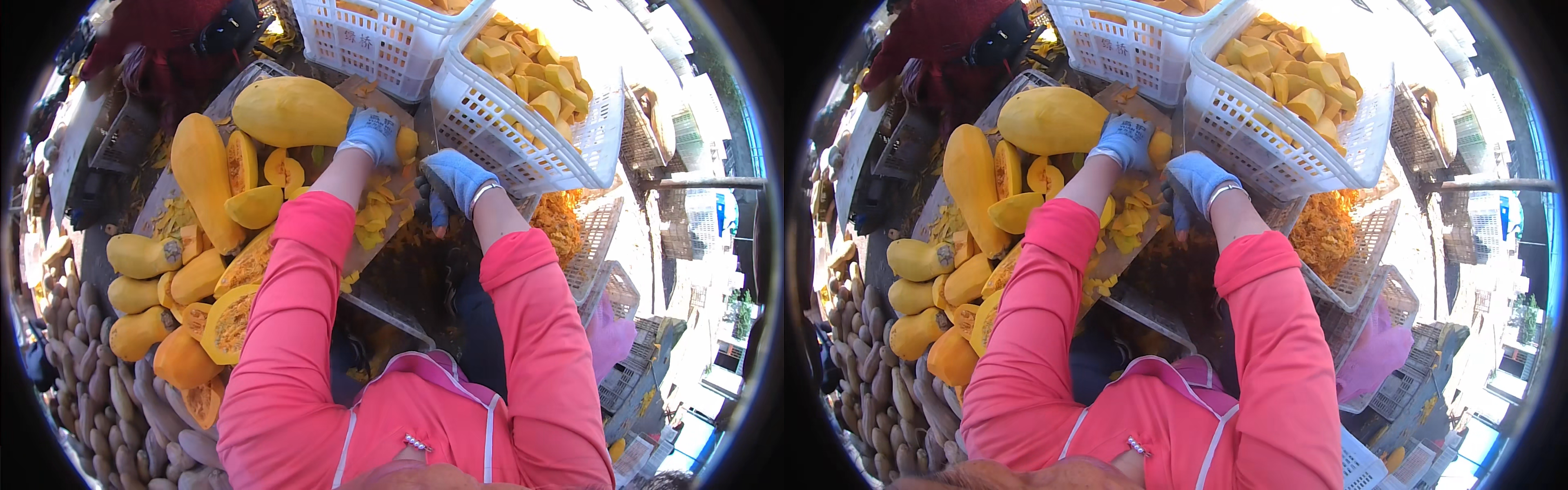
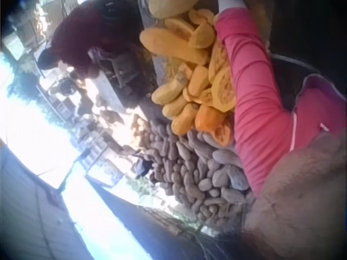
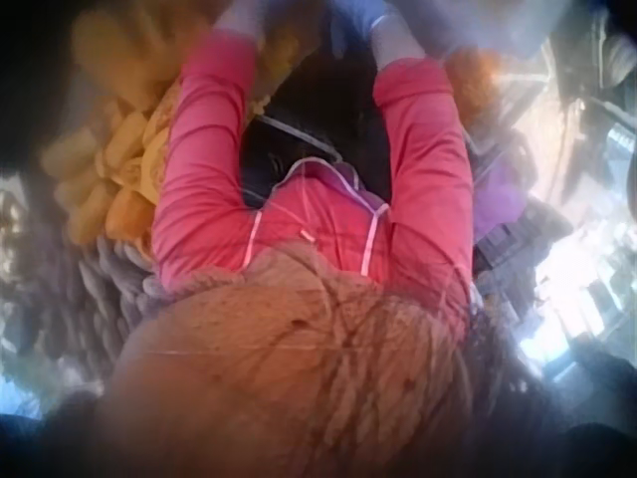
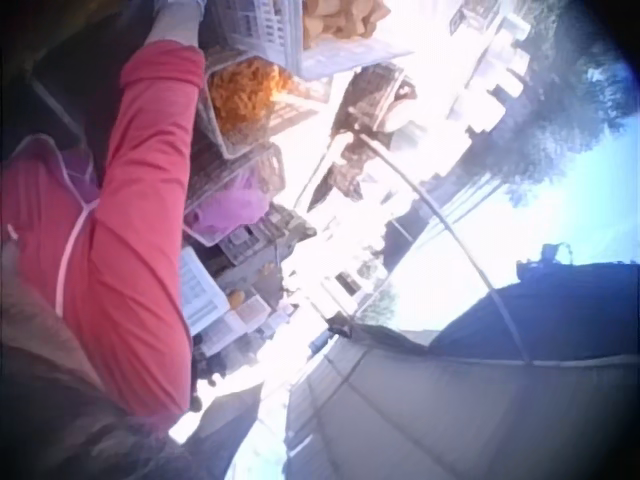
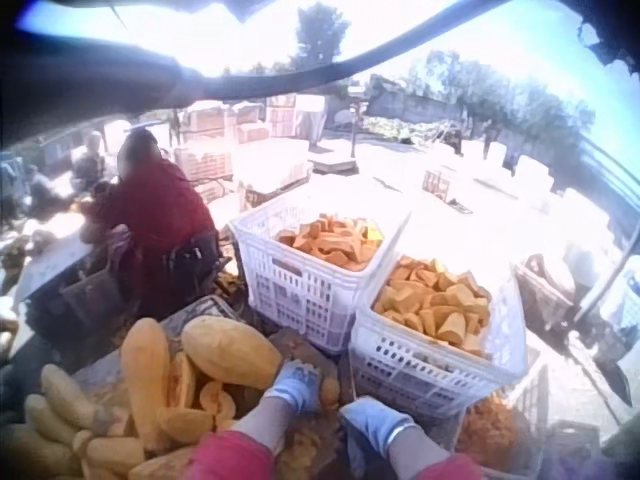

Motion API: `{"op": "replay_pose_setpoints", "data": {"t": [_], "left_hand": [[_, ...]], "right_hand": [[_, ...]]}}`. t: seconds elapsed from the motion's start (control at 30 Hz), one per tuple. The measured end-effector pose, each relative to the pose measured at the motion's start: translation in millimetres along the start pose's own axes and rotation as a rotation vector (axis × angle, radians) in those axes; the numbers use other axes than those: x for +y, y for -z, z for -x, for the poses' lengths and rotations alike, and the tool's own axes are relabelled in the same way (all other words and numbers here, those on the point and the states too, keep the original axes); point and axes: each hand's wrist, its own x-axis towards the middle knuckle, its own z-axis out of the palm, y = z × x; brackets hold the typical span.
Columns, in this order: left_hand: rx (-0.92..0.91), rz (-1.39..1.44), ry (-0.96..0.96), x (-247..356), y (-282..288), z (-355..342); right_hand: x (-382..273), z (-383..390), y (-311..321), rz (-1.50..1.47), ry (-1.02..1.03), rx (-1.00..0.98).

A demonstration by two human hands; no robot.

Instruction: The person peels and cuts yellow squash on a wooden board, removing the skin and slicing the flesh into chunks. The cut pieces are placed into white plastic crates, and peels are discarded into a bin below.

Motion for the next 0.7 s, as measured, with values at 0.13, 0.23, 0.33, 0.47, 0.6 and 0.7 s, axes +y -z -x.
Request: {"op": "replay_pose_setpoints", "data": {"t": [0.13,0.23,0.33,0.47,0.6,0.7], "left_hand": [[0.024,0.041,0.022,0.8,-5.4,1.1],[-0.011,0.048,0.007,5.1,-5.1,-3.5],[0.025,0.046,0.008,10.5,-3.8,4.4],[0.031,0.045,0.017,6.0,-7.8,3.7],[0.091,-0.024,0.056,-4.8,-19.5,11.1],[0.159,-0.012,0.017,17.2,-9.7,15.1]], "right_hand": [[15.7,-9.8,-26.1,-0.256,-0.041,0.215],[76.8,-73.6,-25.3,0.082,0.099,0.298],[118.3,-119.9,-32.8,0.252,0.260,0.457],[118.0,-147.7,-15.1,0.417,0.285,0.238],[43.9,-107.2,-6.7,1.133,0.453,-0.162],[84.9,-126.1,-11.4,0.784,0.395,0.260]]}}
